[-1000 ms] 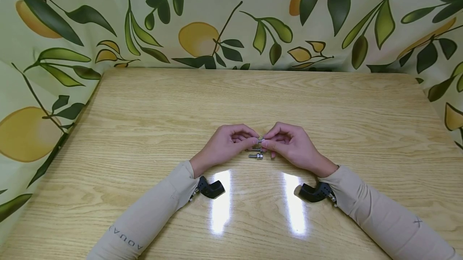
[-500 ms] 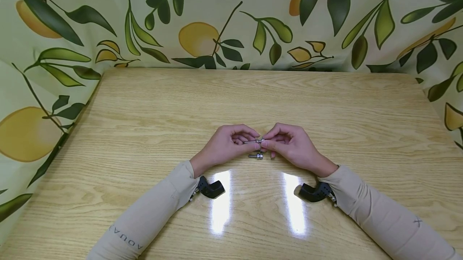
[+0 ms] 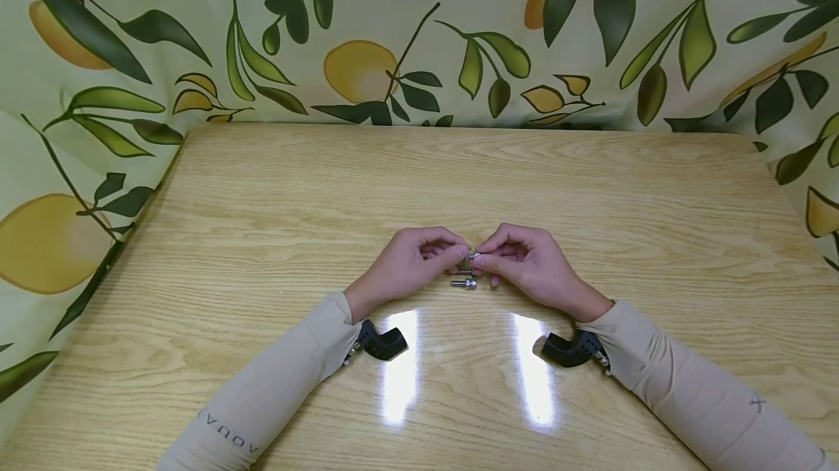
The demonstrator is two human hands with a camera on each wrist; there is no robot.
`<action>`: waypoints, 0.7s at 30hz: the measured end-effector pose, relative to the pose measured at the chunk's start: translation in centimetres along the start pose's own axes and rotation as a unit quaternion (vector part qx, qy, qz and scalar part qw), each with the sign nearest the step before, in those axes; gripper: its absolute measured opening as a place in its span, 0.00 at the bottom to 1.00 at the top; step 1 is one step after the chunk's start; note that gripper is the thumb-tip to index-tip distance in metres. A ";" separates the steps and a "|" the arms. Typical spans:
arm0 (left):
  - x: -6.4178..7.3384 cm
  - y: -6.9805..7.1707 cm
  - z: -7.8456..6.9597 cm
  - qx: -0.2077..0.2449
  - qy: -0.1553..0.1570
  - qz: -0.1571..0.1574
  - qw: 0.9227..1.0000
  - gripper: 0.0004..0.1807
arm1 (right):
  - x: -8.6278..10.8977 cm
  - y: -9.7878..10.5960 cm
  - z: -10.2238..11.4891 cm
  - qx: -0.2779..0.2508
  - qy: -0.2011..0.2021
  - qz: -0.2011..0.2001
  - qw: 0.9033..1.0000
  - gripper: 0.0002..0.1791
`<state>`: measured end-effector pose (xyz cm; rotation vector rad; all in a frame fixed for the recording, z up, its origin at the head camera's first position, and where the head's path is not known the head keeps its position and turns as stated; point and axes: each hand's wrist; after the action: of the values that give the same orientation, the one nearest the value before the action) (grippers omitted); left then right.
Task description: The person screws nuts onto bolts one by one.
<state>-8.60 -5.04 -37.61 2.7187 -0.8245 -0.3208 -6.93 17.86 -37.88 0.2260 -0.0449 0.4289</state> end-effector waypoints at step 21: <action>0.0 0.0 0.0 0.000 -0.005 0.001 1.000 0.11 | 0.0 0.0 -0.1 -0.007 0.002 0.000 1.000 0.04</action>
<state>-8.58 -5.05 -37.64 2.7172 -0.8303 -0.3336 -6.91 17.95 -37.98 0.2118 -0.0444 0.4296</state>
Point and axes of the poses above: each hand's wrist, its own x-axis away from the middle knuckle, its own y-axis out of the back of the hand, z = x × y, and after that the axes turned 12 degrees about -y, right-handed
